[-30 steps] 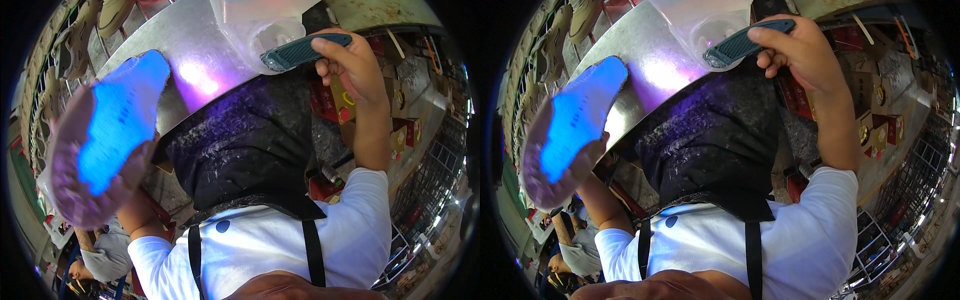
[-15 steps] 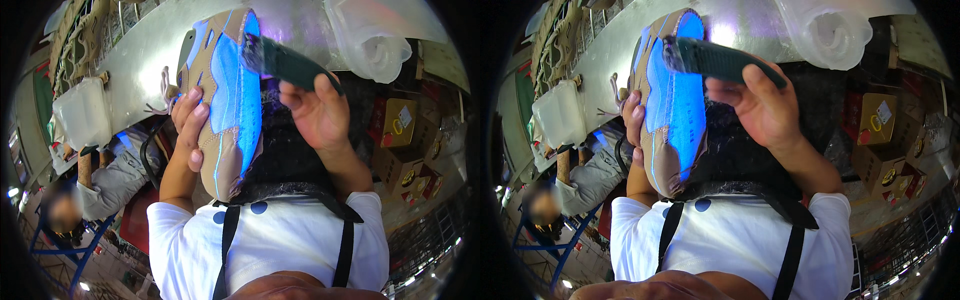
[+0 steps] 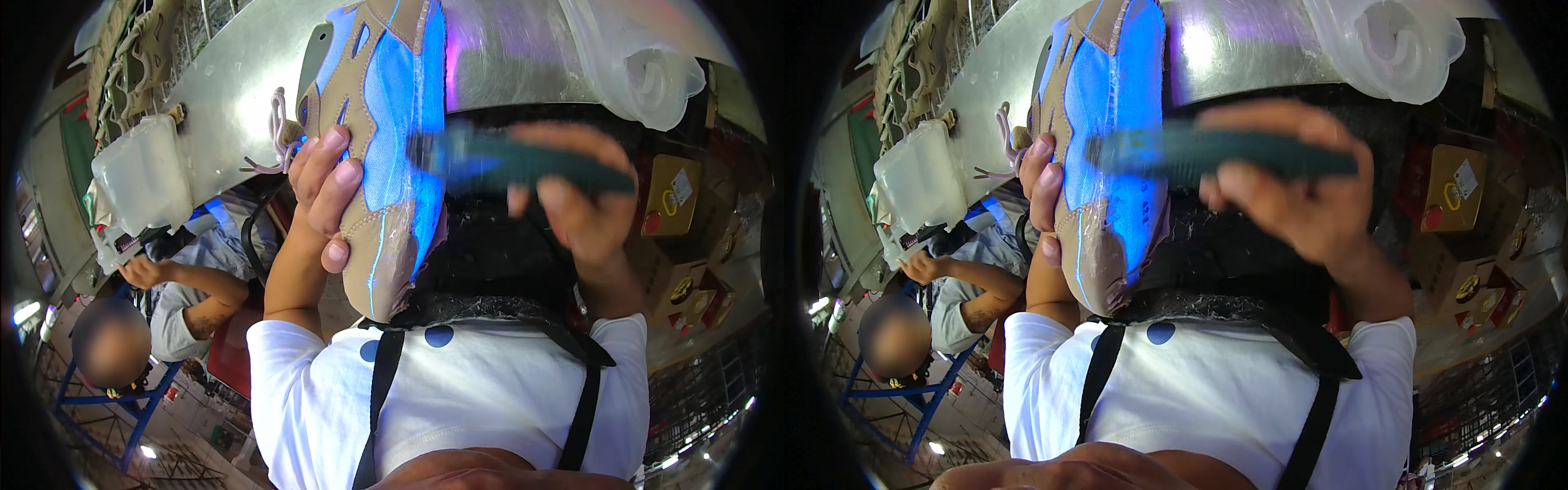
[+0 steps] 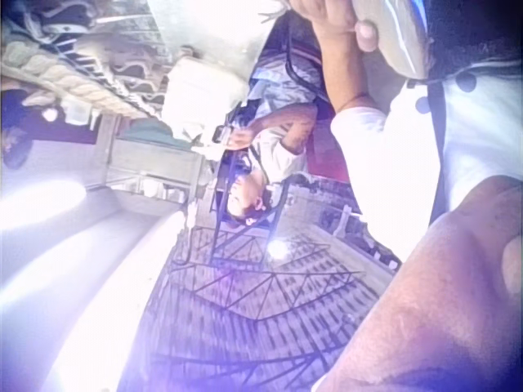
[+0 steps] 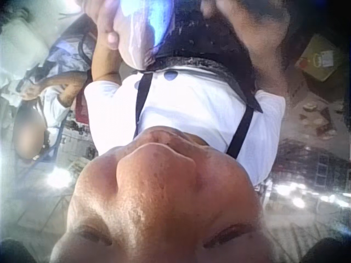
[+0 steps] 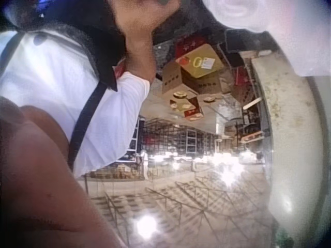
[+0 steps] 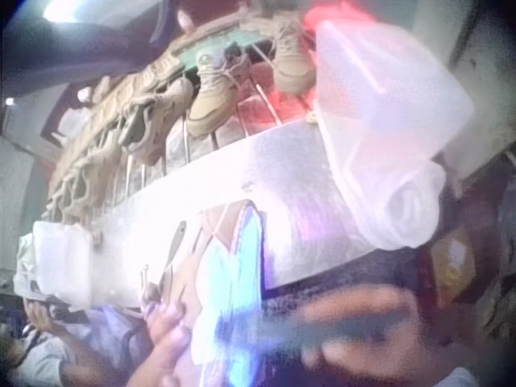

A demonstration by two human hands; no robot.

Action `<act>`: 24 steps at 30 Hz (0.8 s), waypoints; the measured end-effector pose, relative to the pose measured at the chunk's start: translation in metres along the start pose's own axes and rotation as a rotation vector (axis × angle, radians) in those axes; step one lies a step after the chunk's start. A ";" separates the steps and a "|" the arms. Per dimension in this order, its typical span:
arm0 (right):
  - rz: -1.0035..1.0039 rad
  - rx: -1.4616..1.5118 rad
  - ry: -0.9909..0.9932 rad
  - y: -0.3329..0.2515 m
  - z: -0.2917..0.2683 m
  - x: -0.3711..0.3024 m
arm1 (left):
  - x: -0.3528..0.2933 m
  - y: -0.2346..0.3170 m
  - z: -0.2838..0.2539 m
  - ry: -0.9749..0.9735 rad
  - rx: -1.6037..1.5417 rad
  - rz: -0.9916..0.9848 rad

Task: The person picks up shoes from a rack, dips a brush into a container of blue-tinted adhesive, and applies the adhesive to the soles and edges of the shoes while inspecting them under a UV light.

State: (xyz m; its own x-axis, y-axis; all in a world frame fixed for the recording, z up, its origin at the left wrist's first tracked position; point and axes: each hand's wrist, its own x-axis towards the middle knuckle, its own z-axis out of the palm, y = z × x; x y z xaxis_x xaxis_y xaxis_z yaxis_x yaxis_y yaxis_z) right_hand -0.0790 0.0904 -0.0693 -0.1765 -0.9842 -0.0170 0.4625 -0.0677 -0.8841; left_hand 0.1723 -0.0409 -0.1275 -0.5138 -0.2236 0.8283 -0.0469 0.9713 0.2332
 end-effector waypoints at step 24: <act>-0.313 -0.282 0.003 0.026 -0.005 0.020 | -0.001 -0.002 0.013 0.125 0.099 0.043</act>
State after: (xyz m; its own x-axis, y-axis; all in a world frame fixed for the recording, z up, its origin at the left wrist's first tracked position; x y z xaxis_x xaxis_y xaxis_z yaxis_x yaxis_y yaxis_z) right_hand -0.0752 0.0700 -0.0947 -0.2734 -0.9228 0.2715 0.1306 -0.3153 -0.9400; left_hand 0.1617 -0.0415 -0.1360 -0.4066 -0.1839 0.8949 -0.1145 0.9821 0.1498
